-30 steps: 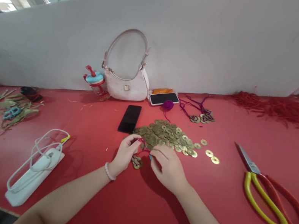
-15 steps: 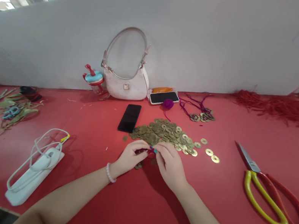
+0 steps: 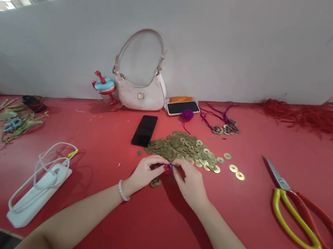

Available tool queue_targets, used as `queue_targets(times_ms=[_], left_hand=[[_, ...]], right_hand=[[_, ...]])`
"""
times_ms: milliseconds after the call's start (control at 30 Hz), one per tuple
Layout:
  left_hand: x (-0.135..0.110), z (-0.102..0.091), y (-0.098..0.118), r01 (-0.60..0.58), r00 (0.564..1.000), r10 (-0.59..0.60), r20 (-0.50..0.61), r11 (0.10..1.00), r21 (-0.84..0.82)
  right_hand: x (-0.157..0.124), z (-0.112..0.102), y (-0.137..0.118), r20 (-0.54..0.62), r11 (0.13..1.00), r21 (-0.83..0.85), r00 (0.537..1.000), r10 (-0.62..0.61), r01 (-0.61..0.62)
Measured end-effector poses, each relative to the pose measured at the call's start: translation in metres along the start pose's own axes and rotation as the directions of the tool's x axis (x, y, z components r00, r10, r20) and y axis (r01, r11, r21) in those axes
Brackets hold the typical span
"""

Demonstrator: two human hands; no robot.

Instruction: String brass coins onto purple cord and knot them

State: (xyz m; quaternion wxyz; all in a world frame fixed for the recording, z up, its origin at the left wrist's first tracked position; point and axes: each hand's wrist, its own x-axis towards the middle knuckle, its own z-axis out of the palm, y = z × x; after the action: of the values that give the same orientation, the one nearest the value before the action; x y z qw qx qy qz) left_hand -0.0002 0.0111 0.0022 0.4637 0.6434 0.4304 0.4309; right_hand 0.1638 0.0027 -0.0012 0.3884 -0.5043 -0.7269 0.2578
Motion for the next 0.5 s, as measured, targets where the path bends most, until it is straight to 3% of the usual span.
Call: queue_targets(times_ms=[200, 500], left_hand=[[-0.0004, 0.0002, 0.0004, 0.042, 0.999, -0.042, -0.012, 0.999, 0.021], [-0.0018, 0.0020, 0.0019, 0.112, 0.994, -0.112, 0.005, 0.991, -0.078]], right_hand=[[0.0000, -0.0003, 0.0012, 0.010, 0.999, -0.020, 0.999, -0.034, 0.034], [0.0007, 0.0014, 0.0043, 0.002, 0.988, -0.076, 0.991, -0.132, 0.131]])
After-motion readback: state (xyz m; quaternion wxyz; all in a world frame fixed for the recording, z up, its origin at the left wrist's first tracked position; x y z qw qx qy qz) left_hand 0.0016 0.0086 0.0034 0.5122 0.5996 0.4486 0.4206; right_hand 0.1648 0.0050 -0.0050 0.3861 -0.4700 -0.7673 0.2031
